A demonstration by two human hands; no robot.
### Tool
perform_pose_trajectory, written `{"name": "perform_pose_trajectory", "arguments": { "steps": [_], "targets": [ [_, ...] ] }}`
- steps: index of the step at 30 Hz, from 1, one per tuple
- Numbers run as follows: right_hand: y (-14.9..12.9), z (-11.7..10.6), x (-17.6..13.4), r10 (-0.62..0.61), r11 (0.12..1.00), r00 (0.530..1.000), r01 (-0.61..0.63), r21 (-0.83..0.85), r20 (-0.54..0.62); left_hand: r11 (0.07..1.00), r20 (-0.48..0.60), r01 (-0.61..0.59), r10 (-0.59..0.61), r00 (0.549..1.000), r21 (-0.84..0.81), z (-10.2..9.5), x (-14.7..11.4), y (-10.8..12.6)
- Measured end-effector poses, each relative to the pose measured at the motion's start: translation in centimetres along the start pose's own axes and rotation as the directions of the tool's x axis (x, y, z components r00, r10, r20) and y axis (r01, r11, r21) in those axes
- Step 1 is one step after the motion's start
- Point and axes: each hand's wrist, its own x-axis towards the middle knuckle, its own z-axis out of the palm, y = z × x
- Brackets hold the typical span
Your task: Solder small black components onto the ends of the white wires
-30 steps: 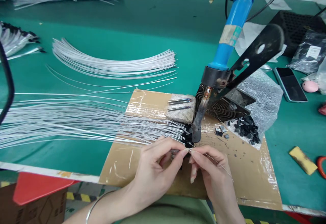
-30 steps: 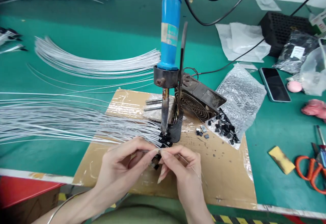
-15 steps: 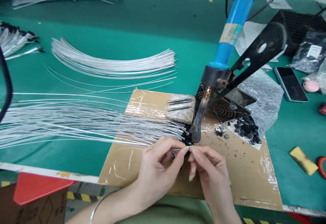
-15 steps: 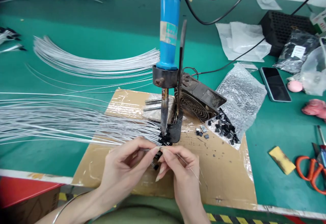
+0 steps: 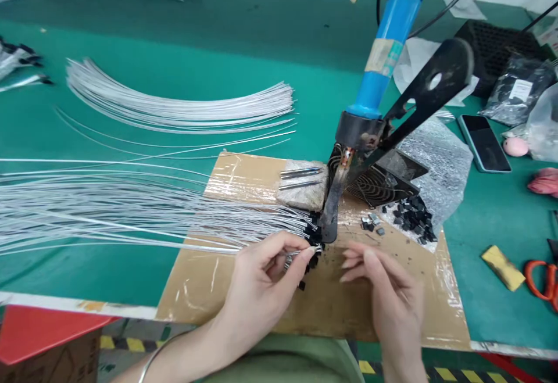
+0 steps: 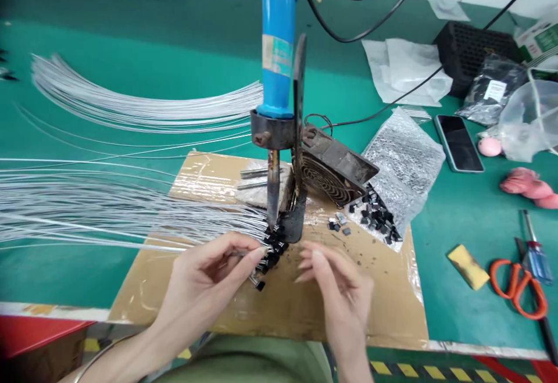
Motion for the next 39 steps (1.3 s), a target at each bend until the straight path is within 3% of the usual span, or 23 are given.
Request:
{"name": "perform_pose_trajectory", "arguments": {
  "steps": [3,7,11,25,35,39],
  "targets": [
    [-0.4,-3.8,1.9,-0.287,0.874,0.937,0.172,-0.455,-0.197,0.998,0.048,0.049,-0.048,0.998,-0.033,-0.2,0.2,0.2],
    [-0.7,-6.1,4.4,-0.288,0.705,0.957,0.233,-0.67,0.03,0.999,0.067,0.042,-0.039,0.997,-0.035,-0.3,0.3,0.4],
    [-0.7,-6.2,5.4,-0.202,0.671,0.974,0.211,-0.711,0.099,0.999,0.043,0.026,-0.024,0.999,-0.04,-0.3,-0.1,-0.1],
    [0.2,-6.2,4.5,-0.083,0.695,0.995,0.023,-0.719,-0.048,0.999,0.019,0.035,-0.034,0.999,-0.027,-0.3,-0.1,-0.3],
    [-0.1,-5.8,2.8,-0.091,0.616,0.975,-0.106,-0.781,-0.204,0.995,0.025,0.086,-0.085,0.996,-0.042,-0.5,0.6,1.1],
    [-0.4,-6.6,2.3,-0.057,0.667,0.973,-0.13,-0.733,-0.224,0.996,0.01,0.078,-0.078,0.997,-0.05,-0.5,0.4,0.5]
  ]
}}
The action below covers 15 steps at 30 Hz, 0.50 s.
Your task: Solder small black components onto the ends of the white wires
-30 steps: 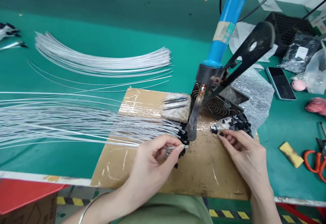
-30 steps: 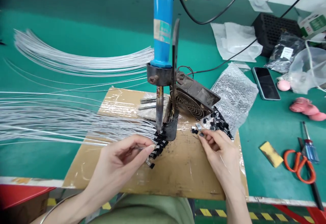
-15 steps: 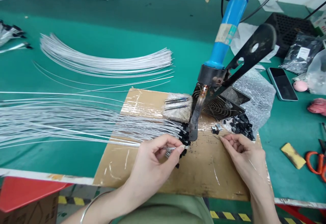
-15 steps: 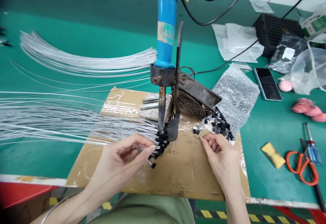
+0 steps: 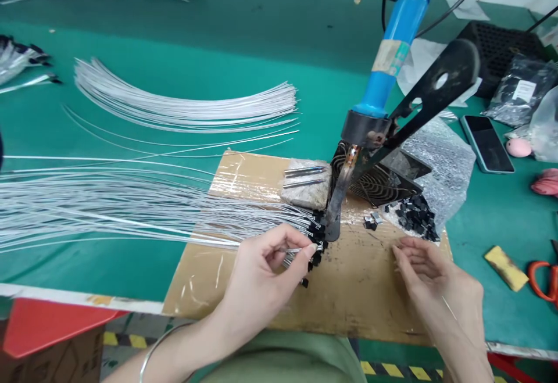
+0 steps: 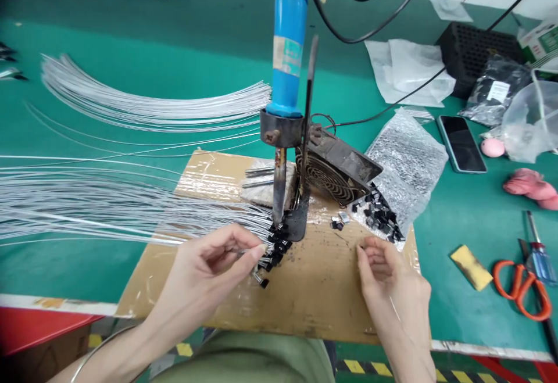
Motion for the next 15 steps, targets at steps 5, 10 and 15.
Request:
{"name": "perform_pose_trajectory", "arguments": {
  "steps": [5,10,15],
  "targets": [
    [-1.6,0.6,-1.1,0.004,0.967,0.998,0.014,0.256,-0.068,0.998,0.015,0.046,-0.047,0.999,0.034,-0.1,-0.1,-0.7],
    [-5.1,2.6,-3.4,-0.012,0.782,0.994,-0.059,0.621,0.109,0.996,0.071,0.088,-0.086,0.994,-0.024,-0.2,0.3,0.6],
    [-8.5,4.0,-5.2,0.073,0.596,0.943,-0.302,0.744,0.324,0.973,0.188,0.161,-0.129,0.974,-0.166,-0.6,0.7,2.1]
  ]
}}
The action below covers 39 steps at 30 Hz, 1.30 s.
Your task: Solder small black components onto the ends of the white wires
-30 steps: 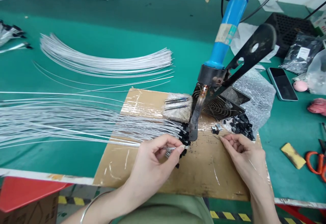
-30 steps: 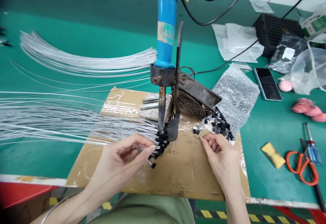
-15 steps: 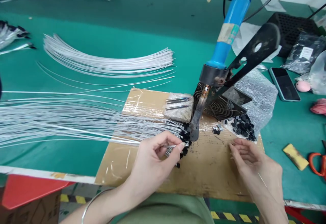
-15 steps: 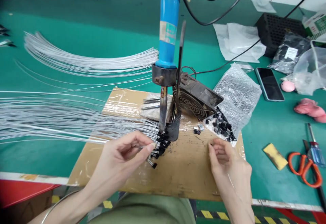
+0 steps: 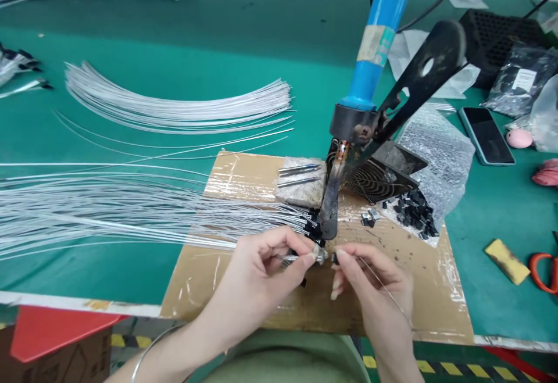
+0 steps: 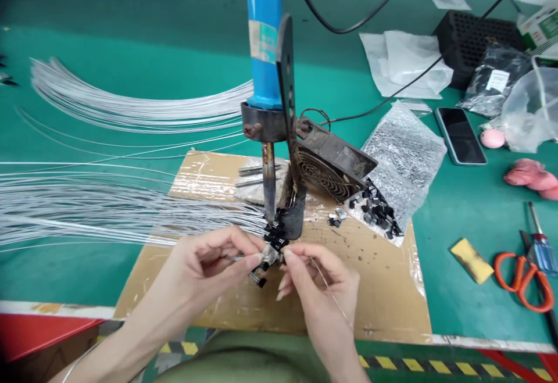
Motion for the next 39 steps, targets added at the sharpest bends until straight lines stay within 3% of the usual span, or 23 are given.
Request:
{"name": "perform_pose_trajectory", "arguments": {
  "steps": [6,12,16,20,25,30,35,39],
  "targets": [
    [-0.6,1.8,-0.7,0.065,0.994,0.998,-0.064,0.092,-0.004,0.995,0.039,0.003,0.001,0.999,-0.098,-0.2,-0.3,-0.1],
    [-0.1,1.5,-0.4,0.045,0.997,0.999,-0.045,0.064,-0.003,0.996,0.002,-0.021,0.021,1.0,-0.082,0.0,-0.3,-0.6],
    [0.5,1.3,-0.1,-0.031,0.998,0.999,0.029,0.048,0.032,0.997,-0.005,-0.019,0.019,1.0,-0.077,0.1,-0.2,-0.7],
    [0.6,1.2,-0.3,-0.004,0.999,1.0,0.004,-0.033,0.002,0.999,-0.017,-0.022,0.022,1.0,-0.047,0.2,0.0,-0.9],
    [1.3,0.2,-0.5,-0.261,0.941,0.962,0.273,-0.198,0.082,0.999,-0.033,-0.022,0.023,0.999,0.033,0.2,0.4,-0.2],
    [2.1,-0.6,-0.3,-0.383,0.87,0.913,0.408,-0.279,0.14,0.993,-0.045,-0.026,0.031,0.999,0.116,0.4,0.9,0.9],
    [1.0,-0.7,-0.6,-0.38,0.805,0.919,0.383,-0.454,0.101,0.986,-0.064,-0.004,0.015,0.998,0.168,0.5,1.3,0.9],
    [0.3,-0.5,-0.6,-0.419,0.783,0.895,0.442,-0.438,0.155,0.987,-0.069,0.0,0.011,0.998,0.162,0.4,1.5,0.9]
  ]
}}
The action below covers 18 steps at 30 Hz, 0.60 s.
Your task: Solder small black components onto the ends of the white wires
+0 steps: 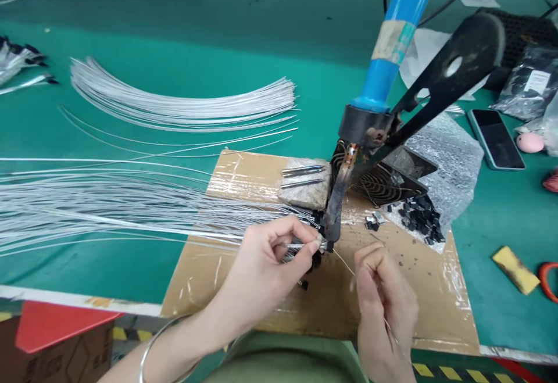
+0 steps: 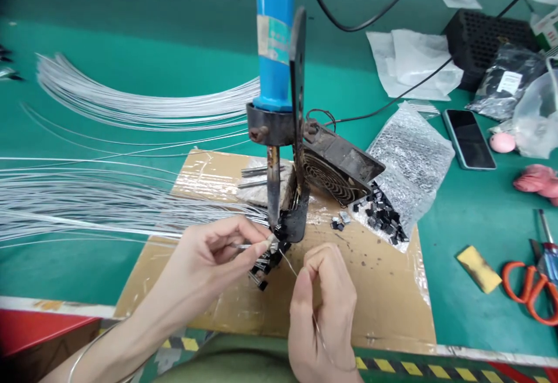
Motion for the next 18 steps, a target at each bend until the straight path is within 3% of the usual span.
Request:
{"name": "perform_pose_trajectory", "arguments": {
  "steps": [6,18],
  "targets": [
    [-0.1,1.0,0.0,-0.08,0.996,0.993,0.083,0.029,-0.081,1.0,0.011,-0.012,0.011,1.0,0.005,-0.1,0.2,0.0],
    [-0.1,1.1,0.6,0.055,0.986,0.997,-0.045,0.161,-0.06,0.999,-0.044,-0.036,0.035,0.998,-0.029,0.0,0.7,0.3]
  ]
}}
